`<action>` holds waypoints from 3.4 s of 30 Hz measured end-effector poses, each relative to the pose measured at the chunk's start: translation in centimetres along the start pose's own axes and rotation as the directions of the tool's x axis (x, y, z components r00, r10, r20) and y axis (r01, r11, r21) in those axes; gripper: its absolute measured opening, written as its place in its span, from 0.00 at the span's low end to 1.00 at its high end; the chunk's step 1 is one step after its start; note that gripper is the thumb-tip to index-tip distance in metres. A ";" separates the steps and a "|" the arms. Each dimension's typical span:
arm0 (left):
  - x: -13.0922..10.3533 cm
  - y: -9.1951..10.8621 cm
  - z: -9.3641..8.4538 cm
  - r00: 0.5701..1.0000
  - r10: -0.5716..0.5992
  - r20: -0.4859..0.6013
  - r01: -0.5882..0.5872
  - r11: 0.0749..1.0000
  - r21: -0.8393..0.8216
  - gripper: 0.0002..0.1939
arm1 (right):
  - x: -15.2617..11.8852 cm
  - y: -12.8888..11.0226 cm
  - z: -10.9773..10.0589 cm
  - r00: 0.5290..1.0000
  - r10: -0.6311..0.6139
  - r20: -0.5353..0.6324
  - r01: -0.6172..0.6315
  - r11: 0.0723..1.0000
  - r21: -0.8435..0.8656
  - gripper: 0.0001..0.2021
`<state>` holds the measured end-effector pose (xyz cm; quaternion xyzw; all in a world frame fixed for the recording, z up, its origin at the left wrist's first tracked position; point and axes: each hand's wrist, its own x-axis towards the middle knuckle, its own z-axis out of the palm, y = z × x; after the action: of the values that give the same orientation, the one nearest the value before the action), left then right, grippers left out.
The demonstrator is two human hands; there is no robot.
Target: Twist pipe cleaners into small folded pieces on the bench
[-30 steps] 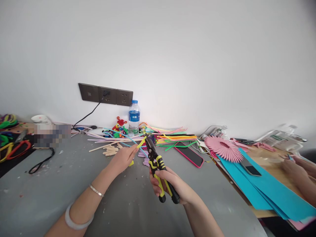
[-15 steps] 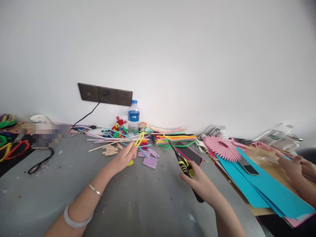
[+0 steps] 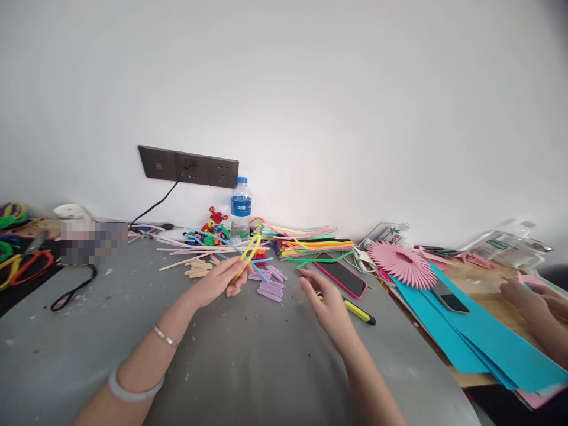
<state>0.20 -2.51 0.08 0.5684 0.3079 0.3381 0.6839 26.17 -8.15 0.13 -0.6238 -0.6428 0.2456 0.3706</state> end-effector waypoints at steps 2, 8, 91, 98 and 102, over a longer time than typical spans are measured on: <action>0.1 -0.3 0.8 0.999 -0.031 0.037 0.030 0.999 0.038 0.19 | 1.3 -2.5 1.9 0.983 -0.062 0.171 0.018 0.969 0.246 0.25; 0.3 -0.5 1.9 0.993 -0.106 0.056 0.104 0.994 0.041 0.24 | 6.6 -5.3 6.9 0.906 -0.197 0.375 -0.050 0.829 0.556 0.24; 1.1 0.1 -0.4 0.894 -0.027 -0.446 -0.179 0.893 -0.413 0.15 | 7.1 -5.3 10.1 0.928 -0.282 0.242 -0.033 0.586 0.809 0.12; 0.8 0.3 -0.3 0.860 0.116 -0.497 -0.218 0.964 -0.154 0.14 | 7.3 -5.2 9.7 0.914 -0.199 0.354 -0.218 0.496 0.841 0.13; 0.5 0.6 -1.4 0.859 0.268 -0.435 -0.178 0.955 0.237 0.14 | 8.1 -4.6 8.4 0.853 -0.172 0.493 -0.357 0.495 0.792 0.13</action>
<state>-0.67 -1.26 0.39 0.5654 0.4242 0.5104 0.4898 17.22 0.61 -0.01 -0.2993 -0.4696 0.7094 0.4320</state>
